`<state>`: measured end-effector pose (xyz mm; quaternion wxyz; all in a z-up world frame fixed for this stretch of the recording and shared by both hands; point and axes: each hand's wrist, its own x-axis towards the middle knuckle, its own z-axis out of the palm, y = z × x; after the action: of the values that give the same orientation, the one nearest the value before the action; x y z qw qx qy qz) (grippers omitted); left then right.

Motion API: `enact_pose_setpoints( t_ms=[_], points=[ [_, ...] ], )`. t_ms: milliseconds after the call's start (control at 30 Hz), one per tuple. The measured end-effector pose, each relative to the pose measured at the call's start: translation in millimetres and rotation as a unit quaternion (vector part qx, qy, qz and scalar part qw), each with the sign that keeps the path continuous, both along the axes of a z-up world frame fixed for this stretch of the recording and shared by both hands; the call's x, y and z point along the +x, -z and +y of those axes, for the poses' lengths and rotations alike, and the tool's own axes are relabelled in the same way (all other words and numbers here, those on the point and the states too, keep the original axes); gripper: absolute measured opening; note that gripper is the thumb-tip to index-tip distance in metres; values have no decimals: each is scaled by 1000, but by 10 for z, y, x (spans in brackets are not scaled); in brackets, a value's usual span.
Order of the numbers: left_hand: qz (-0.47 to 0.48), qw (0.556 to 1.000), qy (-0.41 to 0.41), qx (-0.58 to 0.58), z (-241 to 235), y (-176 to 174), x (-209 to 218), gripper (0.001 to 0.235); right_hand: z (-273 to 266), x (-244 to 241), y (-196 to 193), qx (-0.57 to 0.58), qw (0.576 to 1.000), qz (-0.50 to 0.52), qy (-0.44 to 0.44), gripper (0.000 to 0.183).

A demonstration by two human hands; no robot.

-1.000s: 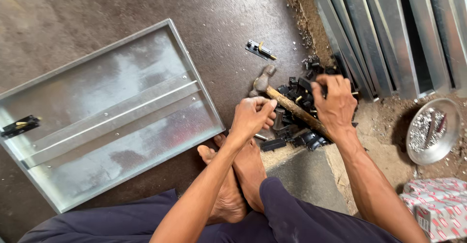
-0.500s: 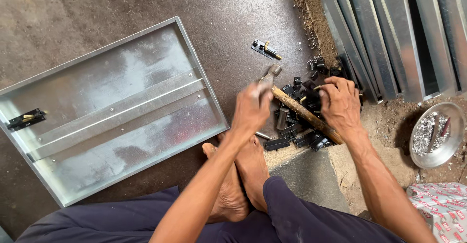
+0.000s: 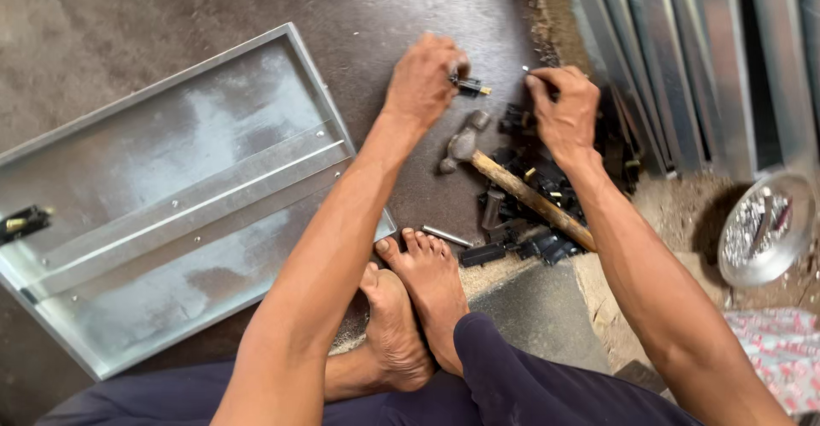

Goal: The person attaches small black components to metal trays by inserting pins and using a hammer to secure them, repeating this process on multiple trays.

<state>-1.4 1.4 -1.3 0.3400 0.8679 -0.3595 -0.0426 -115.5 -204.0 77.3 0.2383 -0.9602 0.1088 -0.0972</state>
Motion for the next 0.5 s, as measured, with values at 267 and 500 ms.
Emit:
enact_pose_setpoints(
  t_ms=[267, 500],
  points=[
    [15, 993, -59, -106, 495, -539, -200, 9, 368, 19, -289, 17, 996, -84, -2, 6],
    [-41, 971, -225, -70, 2258, -940, -145, 16, 560, 387, -262, -52, 996, 74, -18, 12]
  ],
)
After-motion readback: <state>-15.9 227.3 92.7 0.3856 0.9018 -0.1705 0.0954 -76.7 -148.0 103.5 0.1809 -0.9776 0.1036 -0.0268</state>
